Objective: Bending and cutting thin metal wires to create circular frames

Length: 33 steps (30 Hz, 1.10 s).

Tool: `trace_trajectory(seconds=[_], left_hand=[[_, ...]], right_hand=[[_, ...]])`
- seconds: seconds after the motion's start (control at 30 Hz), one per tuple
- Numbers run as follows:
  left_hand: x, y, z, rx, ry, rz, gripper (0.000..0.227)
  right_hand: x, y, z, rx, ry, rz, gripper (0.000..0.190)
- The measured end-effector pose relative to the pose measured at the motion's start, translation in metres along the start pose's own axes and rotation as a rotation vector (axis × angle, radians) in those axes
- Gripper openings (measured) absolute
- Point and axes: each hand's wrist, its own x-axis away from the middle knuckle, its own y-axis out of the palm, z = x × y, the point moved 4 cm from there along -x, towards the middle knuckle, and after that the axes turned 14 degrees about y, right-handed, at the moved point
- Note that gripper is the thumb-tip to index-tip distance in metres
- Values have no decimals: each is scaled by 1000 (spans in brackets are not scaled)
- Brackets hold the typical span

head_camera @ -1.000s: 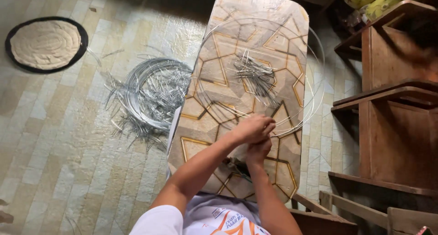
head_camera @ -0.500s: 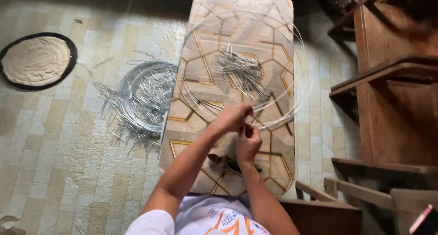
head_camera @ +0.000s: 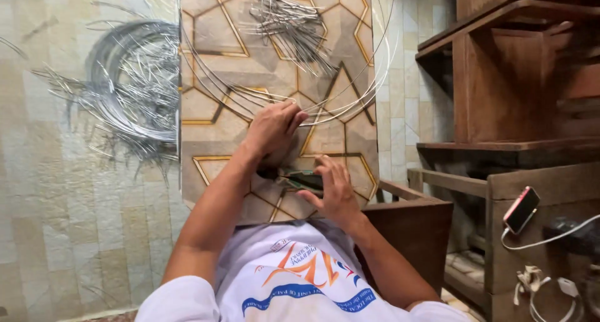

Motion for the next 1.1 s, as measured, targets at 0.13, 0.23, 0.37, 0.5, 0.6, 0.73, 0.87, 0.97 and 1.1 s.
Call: trace_trajectory(seconds=[0.13,0.23,0.37,0.5,0.6,0.73,0.87,0.97,1.1], left_hand=[[4,8,-1,-122,57,21,39],[7,11,2,-202,92,31,39],[6,8,0,-202,120,42,39],[6,4,3,-178,117,57,41],[6,5,2,-178,113,59,40],[6,5,1,-174,108,68,39],[6,7,-1,-176,118,62,40],[7,7,-1,-181,118,65,40],[8,10,-3,-190,126,74,40]], right_hand=[[15,14,0,159,-85,92,65],[17,13,-10,296,-165,62,44],[3,-31,-5,21,397,-334,47],[-14,-70,16,-562,844,-395,34],[-32,-72,44,-741,869,-389,30],[-32,-61,66,-824,904,-285,27],[-37,-57,89,-731,786,-251,26],[-43,-60,88,-711,763,-252,26],[-50,-71,66,-646,771,-223,23]])
